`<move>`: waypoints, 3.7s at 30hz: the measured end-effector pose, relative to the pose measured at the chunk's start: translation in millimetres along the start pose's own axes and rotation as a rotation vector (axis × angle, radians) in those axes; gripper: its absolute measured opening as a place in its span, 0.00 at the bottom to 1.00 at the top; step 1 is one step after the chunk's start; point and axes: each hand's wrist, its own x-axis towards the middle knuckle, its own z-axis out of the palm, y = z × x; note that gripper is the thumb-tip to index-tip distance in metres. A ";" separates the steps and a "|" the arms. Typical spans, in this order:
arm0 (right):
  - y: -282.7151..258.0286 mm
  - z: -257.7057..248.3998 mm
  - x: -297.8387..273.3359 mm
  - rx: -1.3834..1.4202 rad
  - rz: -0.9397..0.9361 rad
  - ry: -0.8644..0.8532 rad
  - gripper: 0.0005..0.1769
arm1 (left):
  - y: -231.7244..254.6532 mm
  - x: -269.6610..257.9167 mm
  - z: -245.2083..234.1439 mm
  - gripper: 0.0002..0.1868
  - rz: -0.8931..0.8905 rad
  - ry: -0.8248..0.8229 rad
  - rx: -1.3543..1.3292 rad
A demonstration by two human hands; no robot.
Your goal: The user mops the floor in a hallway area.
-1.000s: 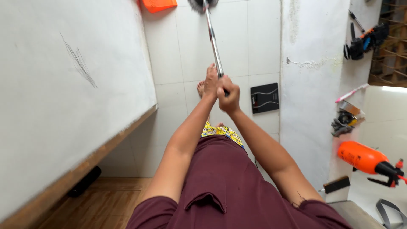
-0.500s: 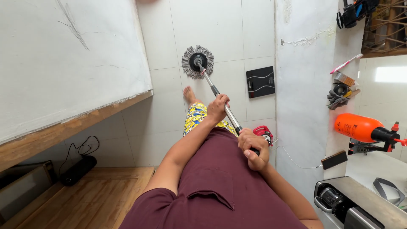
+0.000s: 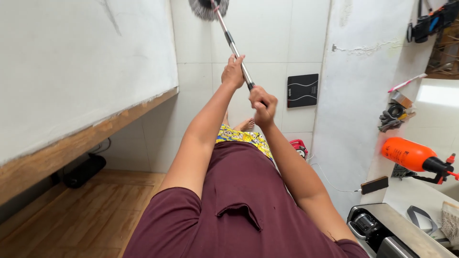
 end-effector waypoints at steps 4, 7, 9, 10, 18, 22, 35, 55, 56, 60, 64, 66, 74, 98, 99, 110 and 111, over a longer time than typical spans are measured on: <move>-5.3 35.4 -3.5 -0.095 -0.021 -0.085 0.10 | -27.8 -27.9 -13.9 0.31 0.024 0.143 -0.118; -36.0 38.3 -31.5 -0.089 -0.003 -0.191 0.09 | -30.0 -70.4 -25.4 0.23 0.075 0.254 -0.118; -62.8 30.5 -57.5 -0.130 0.042 -0.301 0.08 | -36.1 -110.3 -15.2 0.17 0.217 0.272 -0.201; -81.1 26.3 -72.1 -0.125 0.040 -0.309 0.08 | -38.0 -134.2 1.2 0.17 0.212 0.280 -0.201; -187.6 2.8 -167.9 0.040 0.193 -0.539 0.16 | -50.8 -315.0 79.5 0.14 0.321 0.451 -0.528; -180.1 9.4 -169.7 0.021 0.086 -0.576 0.16 | -44.6 -309.4 61.2 0.11 0.007 0.077 -1.078; -87.7 84.8 -64.5 0.022 -0.150 -0.425 0.12 | -86.7 -160.0 -48.4 0.07 0.332 0.423 -0.349; 42.1 147.3 28.4 -0.103 -0.102 -0.247 0.14 | -151.5 49.4 -78.9 0.06 0.096 0.199 -0.246; 43.0 151.1 34.8 -0.093 -0.102 -0.223 0.14 | -153.6 53.1 -84.7 0.05 0.072 0.197 -0.230; 46.9 154.1 58.7 -0.128 -0.111 -0.199 0.13 | -142.4 71.7 -105.3 0.07 0.053 0.191 -0.194; 36.7 139.2 41.3 -0.145 -0.073 -0.225 0.11 | -130.8 48.6 -100.1 0.12 -0.003 0.132 -0.159; 26.2 124.4 29.2 -0.161 -0.049 -0.278 0.09 | -134.6 43.5 -73.6 0.16 0.046 0.168 -0.145; -85.2 53.6 -102.9 -0.144 0.033 -0.543 0.08 | -92.3 -169.2 11.4 0.16 0.116 0.429 -0.271; -92.9 102.2 -144.0 -0.135 -0.109 -0.447 0.07 | -191.8 -148.3 67.1 0.03 0.241 0.595 -0.386; -79.4 113.3 -134.0 -0.137 -0.163 -0.429 0.08 | -194.1 -131.6 44.8 0.04 0.274 0.567 -0.410; -115.5 115.1 -179.9 -0.156 -0.004 -0.741 0.06 | -178.5 -240.1 50.0 0.16 0.161 0.498 -0.460; -131.9 114.1 -175.5 -0.146 0.028 -0.752 0.05 | -165.0 -255.9 40.5 0.14 0.144 0.539 -0.572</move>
